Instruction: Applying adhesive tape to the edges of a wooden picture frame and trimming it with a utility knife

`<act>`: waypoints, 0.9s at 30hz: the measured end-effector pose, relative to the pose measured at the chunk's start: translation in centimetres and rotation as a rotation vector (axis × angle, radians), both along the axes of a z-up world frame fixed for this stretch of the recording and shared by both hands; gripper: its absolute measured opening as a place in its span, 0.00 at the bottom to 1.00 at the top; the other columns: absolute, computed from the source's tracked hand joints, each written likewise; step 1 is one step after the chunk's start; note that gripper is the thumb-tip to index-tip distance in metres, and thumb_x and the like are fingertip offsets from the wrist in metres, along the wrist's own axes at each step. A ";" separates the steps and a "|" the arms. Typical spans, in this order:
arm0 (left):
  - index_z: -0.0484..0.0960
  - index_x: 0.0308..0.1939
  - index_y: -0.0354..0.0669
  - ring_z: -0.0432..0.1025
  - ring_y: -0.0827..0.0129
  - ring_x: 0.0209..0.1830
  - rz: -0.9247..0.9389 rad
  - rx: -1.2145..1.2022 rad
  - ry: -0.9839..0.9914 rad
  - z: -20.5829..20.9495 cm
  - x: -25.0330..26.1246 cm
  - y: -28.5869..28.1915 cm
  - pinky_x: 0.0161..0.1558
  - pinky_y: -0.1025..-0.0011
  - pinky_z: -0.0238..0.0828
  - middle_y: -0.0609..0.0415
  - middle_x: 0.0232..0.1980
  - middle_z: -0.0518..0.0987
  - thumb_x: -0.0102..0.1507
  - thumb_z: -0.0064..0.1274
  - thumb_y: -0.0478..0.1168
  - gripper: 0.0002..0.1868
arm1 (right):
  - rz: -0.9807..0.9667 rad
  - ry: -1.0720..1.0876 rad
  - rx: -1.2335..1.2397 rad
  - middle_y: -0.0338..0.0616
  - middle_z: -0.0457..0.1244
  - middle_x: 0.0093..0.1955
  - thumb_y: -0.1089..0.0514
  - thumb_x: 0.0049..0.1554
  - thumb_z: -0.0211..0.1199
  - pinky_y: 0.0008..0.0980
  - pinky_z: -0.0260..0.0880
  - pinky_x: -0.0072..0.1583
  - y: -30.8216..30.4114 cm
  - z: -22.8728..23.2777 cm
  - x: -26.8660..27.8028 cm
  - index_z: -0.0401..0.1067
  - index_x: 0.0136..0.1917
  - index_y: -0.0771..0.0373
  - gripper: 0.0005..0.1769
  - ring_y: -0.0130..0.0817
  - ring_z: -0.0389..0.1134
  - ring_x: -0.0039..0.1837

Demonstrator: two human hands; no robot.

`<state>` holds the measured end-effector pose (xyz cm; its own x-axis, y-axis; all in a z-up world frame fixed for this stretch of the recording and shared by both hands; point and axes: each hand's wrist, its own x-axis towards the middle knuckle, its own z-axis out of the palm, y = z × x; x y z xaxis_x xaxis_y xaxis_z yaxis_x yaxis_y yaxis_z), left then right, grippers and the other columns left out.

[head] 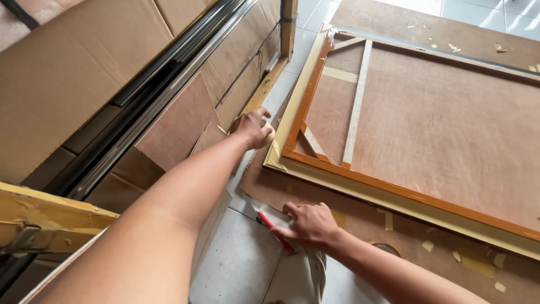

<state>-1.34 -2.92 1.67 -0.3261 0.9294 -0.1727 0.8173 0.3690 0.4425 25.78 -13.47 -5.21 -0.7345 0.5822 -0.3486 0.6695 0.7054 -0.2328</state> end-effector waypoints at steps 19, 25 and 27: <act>0.91 0.62 0.67 0.85 0.56 0.63 -0.580 -0.011 -0.187 -6.7 20.7 7.9 0.62 0.55 0.84 0.56 0.58 0.90 0.54 0.72 0.48 0.30 | -0.296 -0.264 -0.544 0.26 0.70 0.30 0.29 0.63 0.72 0.33 0.78 0.53 12.5 6.4 29.5 0.79 0.36 0.43 0.23 0.26 0.75 0.42; 0.92 0.47 0.50 0.79 0.44 0.58 -1.277 0.485 0.110 -6.3 26.1 2.5 0.54 0.45 0.86 0.55 0.62 0.85 0.51 0.69 0.47 0.20 | -0.351 -0.354 -0.491 0.24 0.72 0.31 0.40 0.63 0.71 0.28 0.78 0.58 11.1 3.3 41.0 0.86 0.45 0.42 0.10 0.23 0.78 0.47; 0.90 0.48 0.61 0.77 0.58 0.60 -1.407 0.439 0.282 -10.9 27.5 1.8 0.54 0.57 0.84 0.62 0.55 0.84 0.53 0.66 0.56 0.20 | -0.238 -0.347 -0.408 0.23 0.72 0.33 0.40 0.56 0.79 0.30 0.79 0.53 10.5 0.8 43.4 0.87 0.44 0.38 0.07 0.27 0.78 0.45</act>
<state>26.18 -1.13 -9.27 0.8796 0.4628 0.1097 0.4566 -0.8863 0.0782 69.21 -2.97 -4.42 -0.4033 0.4855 -0.7757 0.8839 0.4259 -0.1929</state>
